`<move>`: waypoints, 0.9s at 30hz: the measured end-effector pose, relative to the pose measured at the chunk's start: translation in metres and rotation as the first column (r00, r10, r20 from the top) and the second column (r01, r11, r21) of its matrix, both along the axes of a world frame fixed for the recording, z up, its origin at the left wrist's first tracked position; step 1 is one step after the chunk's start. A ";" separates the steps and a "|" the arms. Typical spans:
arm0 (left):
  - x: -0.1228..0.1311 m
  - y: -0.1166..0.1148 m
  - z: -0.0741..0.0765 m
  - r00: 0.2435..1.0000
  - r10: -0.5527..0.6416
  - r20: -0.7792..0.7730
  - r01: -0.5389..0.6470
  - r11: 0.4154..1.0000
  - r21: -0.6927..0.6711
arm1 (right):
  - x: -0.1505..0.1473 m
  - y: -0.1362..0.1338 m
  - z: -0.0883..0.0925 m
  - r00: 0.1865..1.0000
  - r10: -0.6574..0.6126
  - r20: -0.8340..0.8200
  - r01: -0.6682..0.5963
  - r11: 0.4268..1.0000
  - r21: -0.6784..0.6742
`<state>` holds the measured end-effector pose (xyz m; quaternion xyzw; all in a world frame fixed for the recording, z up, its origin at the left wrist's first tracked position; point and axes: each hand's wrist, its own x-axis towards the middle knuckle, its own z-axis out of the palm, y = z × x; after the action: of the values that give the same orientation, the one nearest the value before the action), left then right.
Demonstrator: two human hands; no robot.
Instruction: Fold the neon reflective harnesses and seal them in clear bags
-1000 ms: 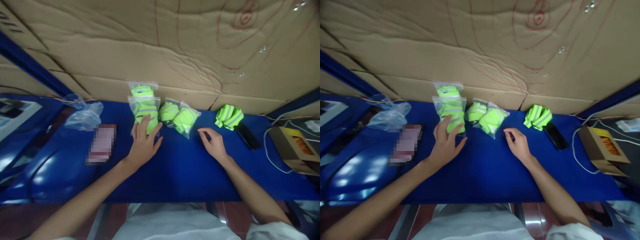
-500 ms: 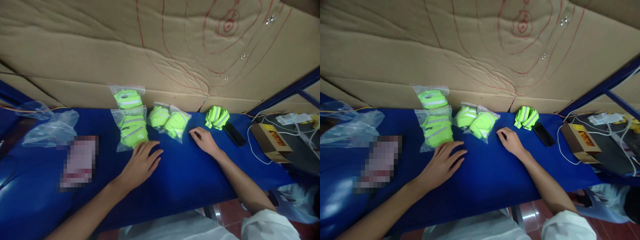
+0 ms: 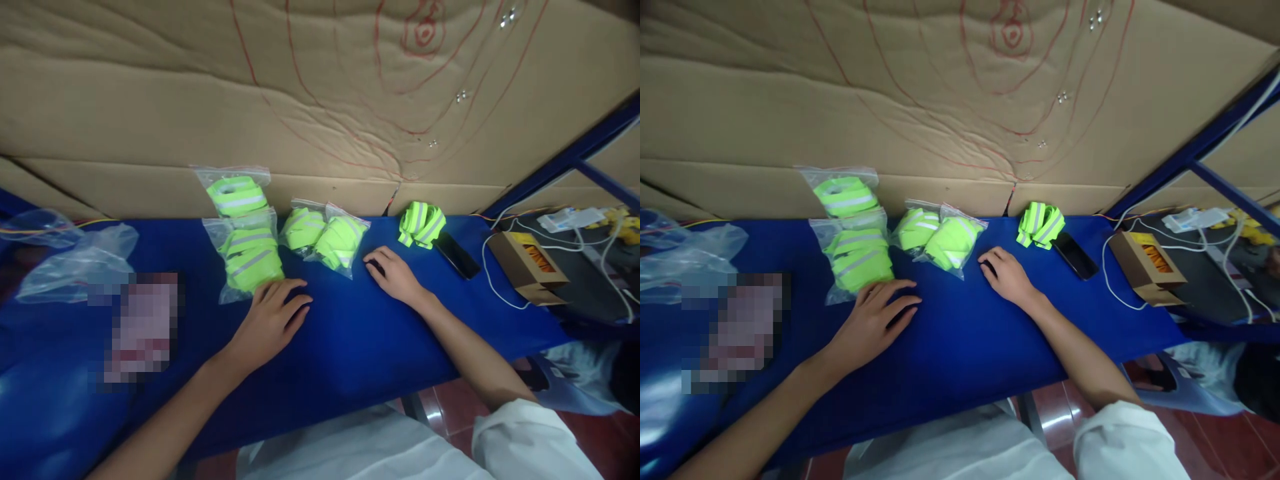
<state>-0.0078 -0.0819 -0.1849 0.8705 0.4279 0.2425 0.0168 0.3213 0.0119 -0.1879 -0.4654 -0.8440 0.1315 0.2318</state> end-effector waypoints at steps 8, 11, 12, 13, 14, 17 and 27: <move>-0.002 -0.001 -0.001 0.998 -0.061 0.036 0.061 0.998 0.006 | 0.032 0.019 0.010 0.931 -0.359 -0.062 0.364 0.915 0.173; 0.000 -0.002 0.000 0.996 -0.082 0.040 0.082 0.997 -0.005 | 0.042 0.027 0.012 0.901 -0.432 -0.031 0.427 0.876 0.226; 0.000 -0.002 0.000 0.996 -0.084 0.038 0.085 0.996 -0.008 | 0.044 0.031 0.015 0.890 -0.455 -0.017 0.445 0.861 0.245; 0.001 -0.003 0.000 0.996 -0.087 0.036 0.087 0.996 -0.011 | 0.046 0.035 0.019 0.879 -0.477 -0.006 0.461 0.847 0.264; 0.002 -0.003 0.000 0.995 -0.090 0.035 0.091 0.996 -0.015 | 0.047 0.040 0.023 0.865 -0.501 0.013 0.477 0.832 0.282; 0.005 -0.005 0.002 0.993 -0.114 0.032 0.115 0.993 -0.026 | 0.048 0.058 0.037 0.788 -0.598 0.146 0.536 0.784 0.313; 0.004 -0.005 0.006 0.996 -0.072 0.051 0.074 0.996 -0.042 | 0.039 0.095 0.046 0.661 -0.681 0.314 0.684 0.720 0.121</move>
<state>-0.0036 -0.0874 -0.1793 0.8786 0.4006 0.2538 0.0555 0.3599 0.1071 -0.1417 -0.7635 -0.6341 -0.0431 0.1146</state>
